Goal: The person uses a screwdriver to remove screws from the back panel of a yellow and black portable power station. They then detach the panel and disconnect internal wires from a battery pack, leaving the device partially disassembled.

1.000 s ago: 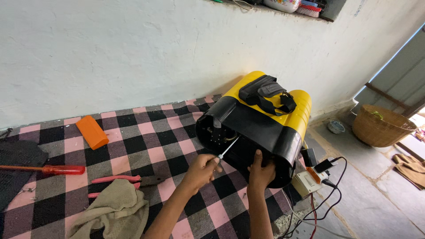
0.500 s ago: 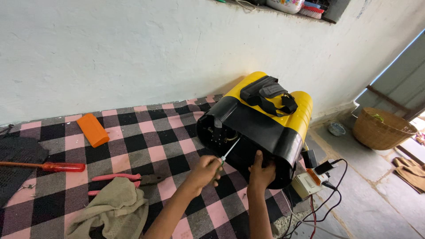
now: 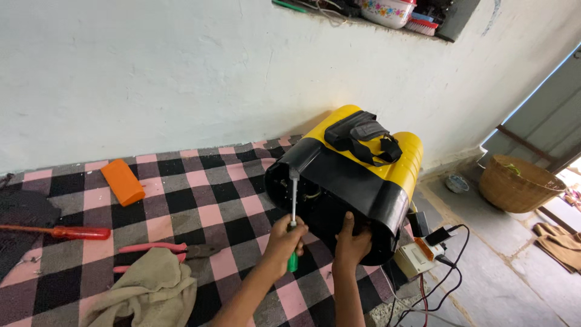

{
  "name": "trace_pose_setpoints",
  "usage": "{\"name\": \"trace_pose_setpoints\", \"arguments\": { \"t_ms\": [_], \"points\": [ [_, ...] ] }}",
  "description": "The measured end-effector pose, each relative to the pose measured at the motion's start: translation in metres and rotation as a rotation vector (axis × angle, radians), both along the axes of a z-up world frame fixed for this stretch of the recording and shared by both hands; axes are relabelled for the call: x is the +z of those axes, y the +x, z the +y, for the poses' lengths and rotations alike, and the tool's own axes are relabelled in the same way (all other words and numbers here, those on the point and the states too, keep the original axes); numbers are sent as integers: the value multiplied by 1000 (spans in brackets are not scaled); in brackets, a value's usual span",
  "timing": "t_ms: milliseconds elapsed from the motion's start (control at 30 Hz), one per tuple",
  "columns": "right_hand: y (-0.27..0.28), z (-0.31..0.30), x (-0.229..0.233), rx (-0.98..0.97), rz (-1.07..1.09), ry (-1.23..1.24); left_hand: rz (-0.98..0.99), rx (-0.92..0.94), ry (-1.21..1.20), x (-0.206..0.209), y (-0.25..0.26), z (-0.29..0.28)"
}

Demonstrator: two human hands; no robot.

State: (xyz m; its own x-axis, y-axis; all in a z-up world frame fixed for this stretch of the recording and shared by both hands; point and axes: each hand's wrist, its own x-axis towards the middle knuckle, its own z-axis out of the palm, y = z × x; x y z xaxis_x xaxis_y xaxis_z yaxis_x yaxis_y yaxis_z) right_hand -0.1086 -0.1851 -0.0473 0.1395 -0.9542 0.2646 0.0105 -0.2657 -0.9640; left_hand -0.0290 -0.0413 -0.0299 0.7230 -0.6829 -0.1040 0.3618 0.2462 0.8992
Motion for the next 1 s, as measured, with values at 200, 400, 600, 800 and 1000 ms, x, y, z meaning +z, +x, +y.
{"name": "trace_pose_setpoints", "arguments": {
  "t_ms": [200,400,600,800,1000],
  "points": [
    [0,1,4,-13,69,54,165,153,-37,14,7,-52],
    [3,-6,-4,-20,61,73,321,196,-128,25,-2,-78],
    [5,-4,-3,-39,-35,15,453,212,-96,24,10,-89],
    [3,1,2,-35,25,51,361,214,-148,10,33,-104],
    [4,-3,-4,-73,46,-74,297,293,-210,8,17,-93]
  ]
}}
